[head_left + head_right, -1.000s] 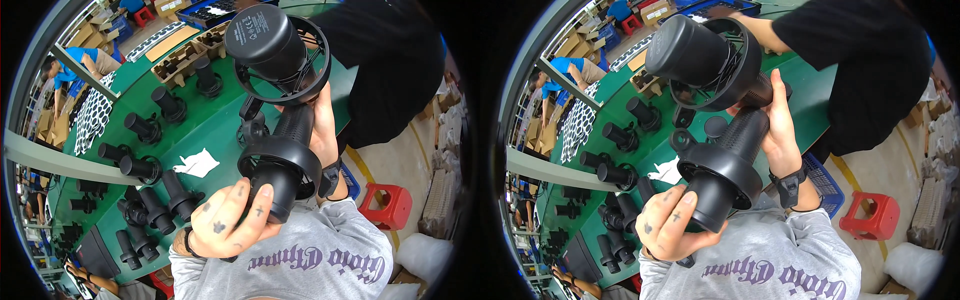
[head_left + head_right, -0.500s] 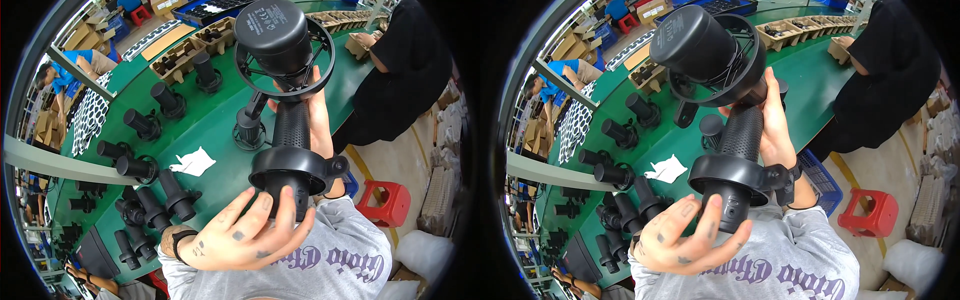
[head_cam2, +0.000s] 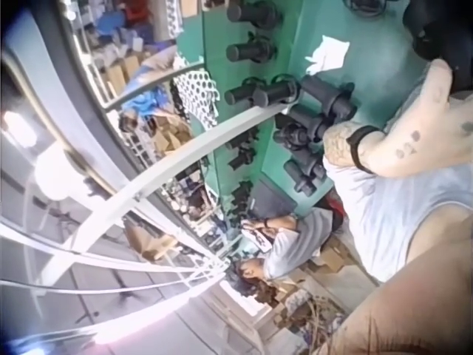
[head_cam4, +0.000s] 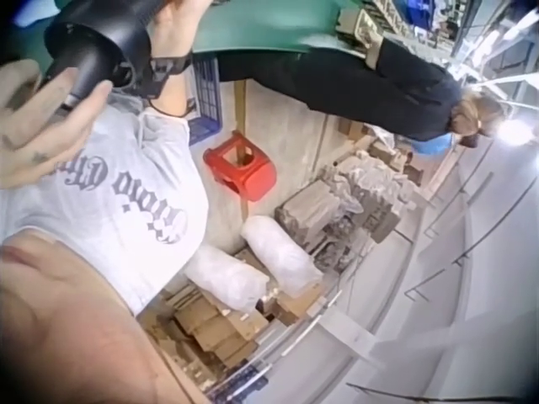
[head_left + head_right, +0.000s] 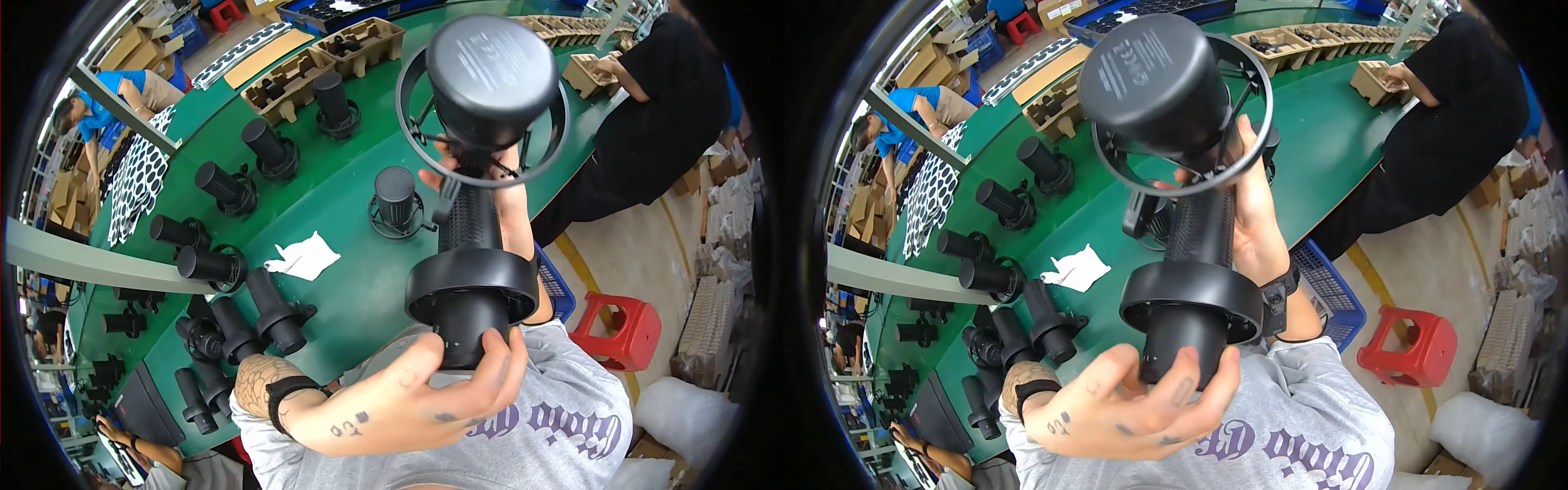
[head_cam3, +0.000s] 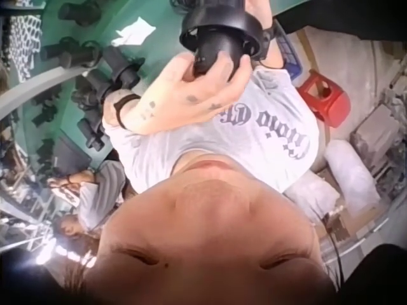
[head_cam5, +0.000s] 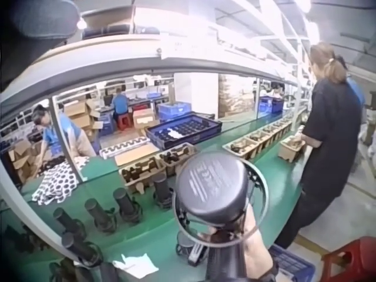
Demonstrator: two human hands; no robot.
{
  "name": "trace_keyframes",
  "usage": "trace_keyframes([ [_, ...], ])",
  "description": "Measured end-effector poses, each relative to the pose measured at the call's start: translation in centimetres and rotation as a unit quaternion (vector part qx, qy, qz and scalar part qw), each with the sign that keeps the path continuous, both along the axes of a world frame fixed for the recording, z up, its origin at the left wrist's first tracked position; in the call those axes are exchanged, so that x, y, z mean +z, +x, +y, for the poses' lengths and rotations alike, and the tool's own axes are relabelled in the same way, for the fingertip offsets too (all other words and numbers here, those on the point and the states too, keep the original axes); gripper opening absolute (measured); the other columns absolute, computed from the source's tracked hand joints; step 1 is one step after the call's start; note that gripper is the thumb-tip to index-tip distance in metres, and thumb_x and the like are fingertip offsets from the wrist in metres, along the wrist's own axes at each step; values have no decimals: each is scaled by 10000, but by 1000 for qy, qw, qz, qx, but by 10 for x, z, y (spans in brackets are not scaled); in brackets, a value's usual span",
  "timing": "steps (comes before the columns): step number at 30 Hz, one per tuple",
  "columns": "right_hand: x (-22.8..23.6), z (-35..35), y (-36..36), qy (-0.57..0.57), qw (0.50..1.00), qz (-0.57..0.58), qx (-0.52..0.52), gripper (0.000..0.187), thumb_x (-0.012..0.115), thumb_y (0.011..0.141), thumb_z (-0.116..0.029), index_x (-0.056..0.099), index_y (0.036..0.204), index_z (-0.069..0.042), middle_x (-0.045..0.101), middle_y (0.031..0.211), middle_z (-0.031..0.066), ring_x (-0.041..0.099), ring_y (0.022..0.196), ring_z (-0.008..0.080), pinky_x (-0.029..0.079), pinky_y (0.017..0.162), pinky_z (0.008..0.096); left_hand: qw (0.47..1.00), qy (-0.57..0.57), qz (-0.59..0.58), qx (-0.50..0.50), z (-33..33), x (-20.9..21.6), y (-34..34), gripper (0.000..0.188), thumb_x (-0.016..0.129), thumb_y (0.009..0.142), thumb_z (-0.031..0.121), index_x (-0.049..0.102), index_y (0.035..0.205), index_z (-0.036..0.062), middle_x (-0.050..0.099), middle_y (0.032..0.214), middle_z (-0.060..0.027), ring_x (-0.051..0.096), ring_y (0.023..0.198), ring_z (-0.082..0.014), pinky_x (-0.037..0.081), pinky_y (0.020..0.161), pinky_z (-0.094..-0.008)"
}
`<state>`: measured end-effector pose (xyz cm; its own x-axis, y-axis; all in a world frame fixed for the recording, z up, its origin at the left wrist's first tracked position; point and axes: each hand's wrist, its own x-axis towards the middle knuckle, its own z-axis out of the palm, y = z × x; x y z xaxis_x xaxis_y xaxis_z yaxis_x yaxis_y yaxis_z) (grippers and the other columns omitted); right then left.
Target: The person picks up a microphone and a shock mount, fits the microphone into the mount, and rotates it before placing the assembly into a cardboard tray. This process is repeated multiple times with other microphones and mounts.
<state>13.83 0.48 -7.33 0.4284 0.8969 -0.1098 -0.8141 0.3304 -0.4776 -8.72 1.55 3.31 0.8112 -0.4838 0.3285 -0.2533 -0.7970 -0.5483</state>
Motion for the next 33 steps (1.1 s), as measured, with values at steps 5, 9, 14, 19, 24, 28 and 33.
trace_keyframes([
  [5,-9,-11,-12,216,972,-66,62,476,478,995,-320,447,1317,29,602,1098,202,622,959,250,507,923,557,998,19,-24,-52,-8,-4,4,219,579,663,193,632,875,189,589,1116,92,476,1073,-134,319,627,-291],
  [9,-11,-8,-21,174,973,-148,17,488,500,982,-343,474,1286,39,613,998,167,606,786,222,561,751,482,995,50,18,-89,-5,-2,4,251,576,675,232,617,917,179,592,1097,78,477,1102,-114,322,662,-301],
  [14,-13,5,50,156,954,-256,-20,509,573,923,-340,514,1231,61,619,978,176,567,590,247,549,586,450,994,73,14,-83,-1,-10,14,265,546,694,174,621,945,141,600,1185,60,478,1118,-100,344,684,-286],
  [19,95,-20,61,59,820,-466,-328,467,339,1011,-374,608,1152,-19,647,1078,112,636,937,191,512,817,324,978,-176,-88,-71,19,-35,-11,216,591,796,176,676,994,191,641,1162,34,558,996,-119,421,738,-280],
  [24,141,37,69,-7,375,-865,-334,380,591,899,-414,621,1050,-67,644,801,142,641,716,288,490,639,360,900,-423,-98,32,51,-79,-34,394,640,633,34,707,1006,139,680,996,-50,643,756,-181,493,601,-293],
  [28,131,108,74,-42,186,-969,-159,443,624,853,-456,588,1078,-76,647,908,163,645,805,361,523,676,415,740,-656,-135,57,66,-134,-30,436,482,672,-125,679,1031,24,680,890,-113,652,733,-238,527,664,-313],
  [33,86,166,99,55,112,-991,-53,460,639,815,-475,588,1007,-60,617,798,156,627,680,353,511,592,425,664,-724,-99,159,58,-202,-42,507,422,726,-174,641,1127,47,674,883,-111,646,754,-213,521,707,-294],
])
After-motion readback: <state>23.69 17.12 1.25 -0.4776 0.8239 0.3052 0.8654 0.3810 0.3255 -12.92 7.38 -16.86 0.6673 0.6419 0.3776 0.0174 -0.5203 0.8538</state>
